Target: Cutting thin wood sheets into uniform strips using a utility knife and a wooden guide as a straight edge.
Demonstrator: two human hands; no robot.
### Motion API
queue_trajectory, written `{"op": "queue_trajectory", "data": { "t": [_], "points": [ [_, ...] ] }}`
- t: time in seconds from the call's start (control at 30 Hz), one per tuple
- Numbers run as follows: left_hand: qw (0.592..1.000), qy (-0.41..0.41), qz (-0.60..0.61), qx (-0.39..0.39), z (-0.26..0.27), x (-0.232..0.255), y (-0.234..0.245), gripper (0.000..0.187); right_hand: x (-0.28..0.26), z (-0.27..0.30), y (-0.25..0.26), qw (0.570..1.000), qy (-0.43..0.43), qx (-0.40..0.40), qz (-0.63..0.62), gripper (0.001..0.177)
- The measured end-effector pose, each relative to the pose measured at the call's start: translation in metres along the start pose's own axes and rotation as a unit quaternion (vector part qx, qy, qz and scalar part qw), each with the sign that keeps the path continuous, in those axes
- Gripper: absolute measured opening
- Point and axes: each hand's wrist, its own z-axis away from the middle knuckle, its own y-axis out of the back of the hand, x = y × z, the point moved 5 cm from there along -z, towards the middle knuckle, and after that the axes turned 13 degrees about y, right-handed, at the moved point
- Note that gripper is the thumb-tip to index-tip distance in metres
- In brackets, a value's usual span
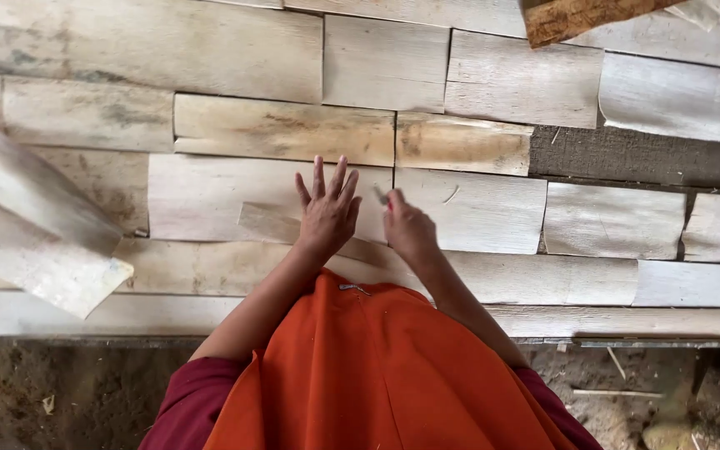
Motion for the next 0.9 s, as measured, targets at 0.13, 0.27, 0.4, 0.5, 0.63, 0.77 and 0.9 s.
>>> {"op": "queue_trajectory", "data": {
  "t": [0.13, 0.27, 0.4, 0.5, 0.63, 0.77, 0.9],
  "points": [
    [1.000, 0.025, -0.009, 0.011, 0.051, -0.012, 0.000, 0.052, -0.028, 0.028, -0.033, 0.995, 0.096, -0.017, 0.038, 0.014],
    [0.999, 0.046, -0.011, 0.014, 0.089, -0.014, -0.004, 0.055, -0.037, 0.050, -0.050, 0.980, 0.174, 0.005, 0.099, 0.016],
    [0.996, 0.084, -0.020, 0.003, 0.120, -0.012, -0.009, 0.068, -0.037, 0.067, -0.061, 0.980, 0.154, -0.036, 0.125, 0.021],
    [0.993, 0.118, -0.014, -0.005, 0.139, -0.017, -0.014, 0.073, -0.045, 0.089, -0.067, 0.979, 0.153, -0.065, 0.117, 0.021],
    [0.989, 0.150, 0.000, -0.010, 0.160, -0.028, -0.019, 0.071, -0.050, 0.106, -0.087, 0.976, 0.153, -0.093, 0.122, 0.022],
    [0.986, 0.167, 0.000, -0.003, 0.168, -0.034, -0.013, 0.076, -0.057, 0.115, -0.093, 0.974, 0.162, -0.112, 0.115, 0.021],
    [0.986, 0.167, 0.005, 0.011, 0.166, -0.036, 0.011, 0.084, -0.074, 0.112, -0.081, 0.971, 0.165, -0.102, 0.139, 0.020]
  ]
}}
